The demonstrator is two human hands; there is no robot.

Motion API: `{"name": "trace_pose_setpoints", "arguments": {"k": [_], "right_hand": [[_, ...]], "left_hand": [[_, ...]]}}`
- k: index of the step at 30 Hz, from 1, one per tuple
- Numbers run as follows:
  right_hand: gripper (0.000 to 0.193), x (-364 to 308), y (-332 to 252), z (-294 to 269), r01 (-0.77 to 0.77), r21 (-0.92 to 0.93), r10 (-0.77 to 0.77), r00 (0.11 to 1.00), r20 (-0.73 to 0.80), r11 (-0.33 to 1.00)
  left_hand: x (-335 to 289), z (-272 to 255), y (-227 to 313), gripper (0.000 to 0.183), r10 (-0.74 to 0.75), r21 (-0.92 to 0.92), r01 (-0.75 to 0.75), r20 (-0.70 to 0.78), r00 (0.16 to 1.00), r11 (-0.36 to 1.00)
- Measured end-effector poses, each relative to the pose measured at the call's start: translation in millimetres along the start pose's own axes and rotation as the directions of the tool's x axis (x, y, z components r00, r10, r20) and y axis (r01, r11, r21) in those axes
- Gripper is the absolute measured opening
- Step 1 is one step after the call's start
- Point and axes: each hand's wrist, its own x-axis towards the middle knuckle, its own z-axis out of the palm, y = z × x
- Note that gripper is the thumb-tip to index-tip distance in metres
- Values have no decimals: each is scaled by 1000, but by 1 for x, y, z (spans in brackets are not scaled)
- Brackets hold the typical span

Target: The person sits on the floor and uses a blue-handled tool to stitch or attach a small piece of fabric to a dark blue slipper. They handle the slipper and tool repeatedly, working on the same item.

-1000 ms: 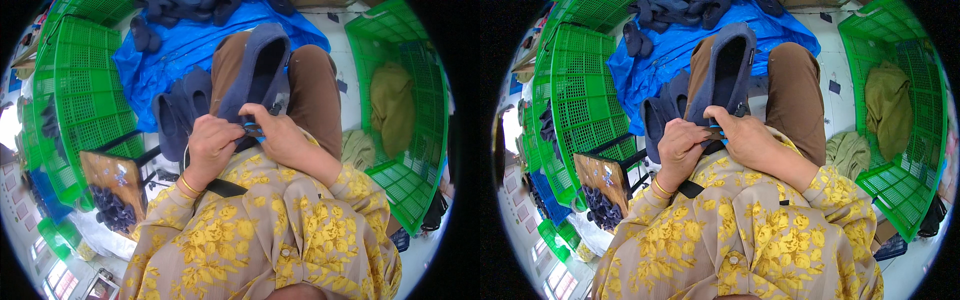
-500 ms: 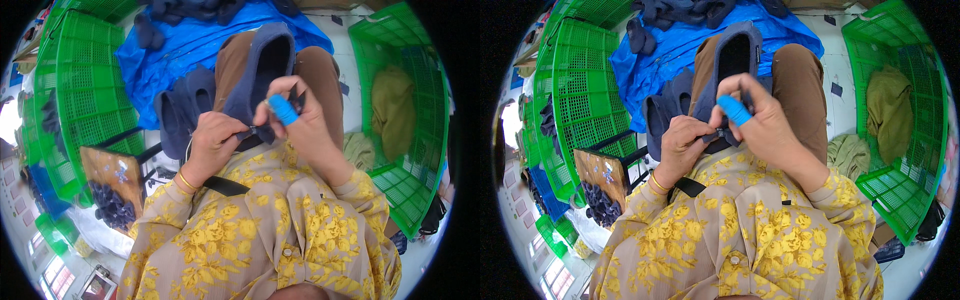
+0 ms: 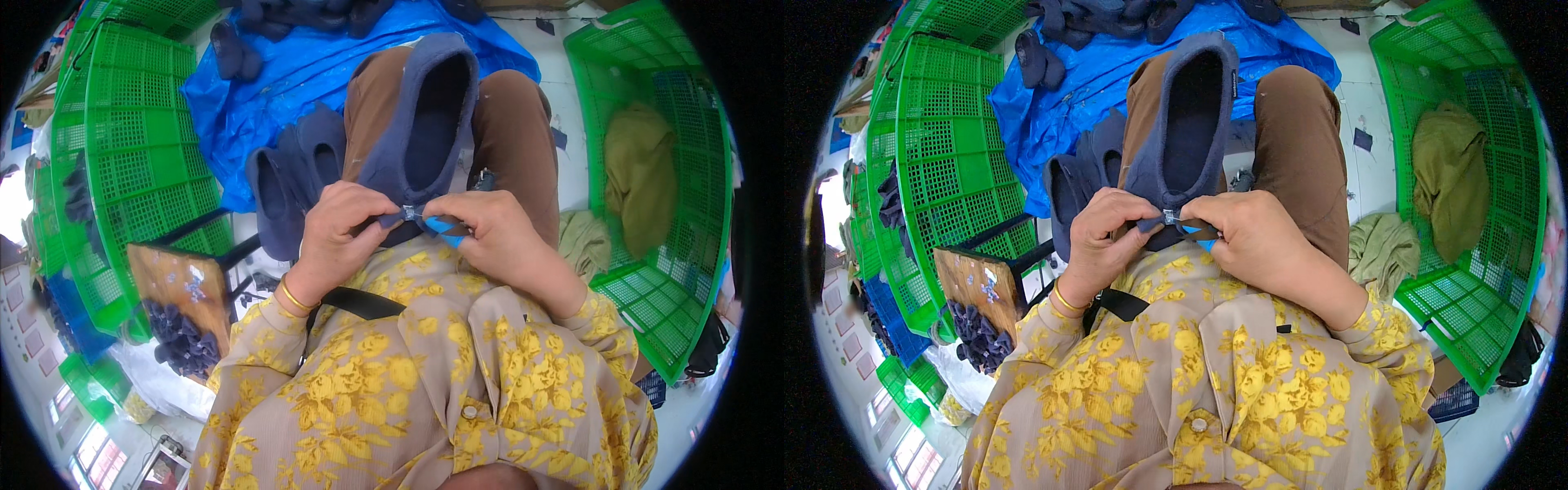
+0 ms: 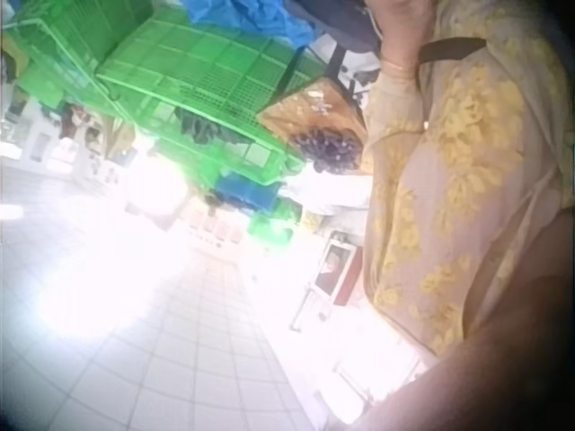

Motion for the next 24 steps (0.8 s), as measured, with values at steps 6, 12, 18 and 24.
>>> {"name": "trace_pose_setpoints", "arguments": {"k": [6, 12, 18, 24], "right_hand": [[30, 4, -5, -3, 18, -94, -15, 999, 33, 995], [18, 6, -6, -2, 12, -143, -5, 999, 53, 990], [9, 14, -8, 2, -10, -209, 35, 993, 113, 978], [8, 13, -5, 19, -58, -238, 77, 994, 73, 969]], "left_hand": [[0, 0, 1, 19, 10, 25, -10, -8, 1000, 1000], [1, 1, 1, 19, 18, 10, -18, -2, 1000, 1000], [0, 2, -1, 21, 32, 35, -33, 9, 999, 999], [-5, 7, -1, 21, 27, 90, -25, -17, 999, 996]]}}
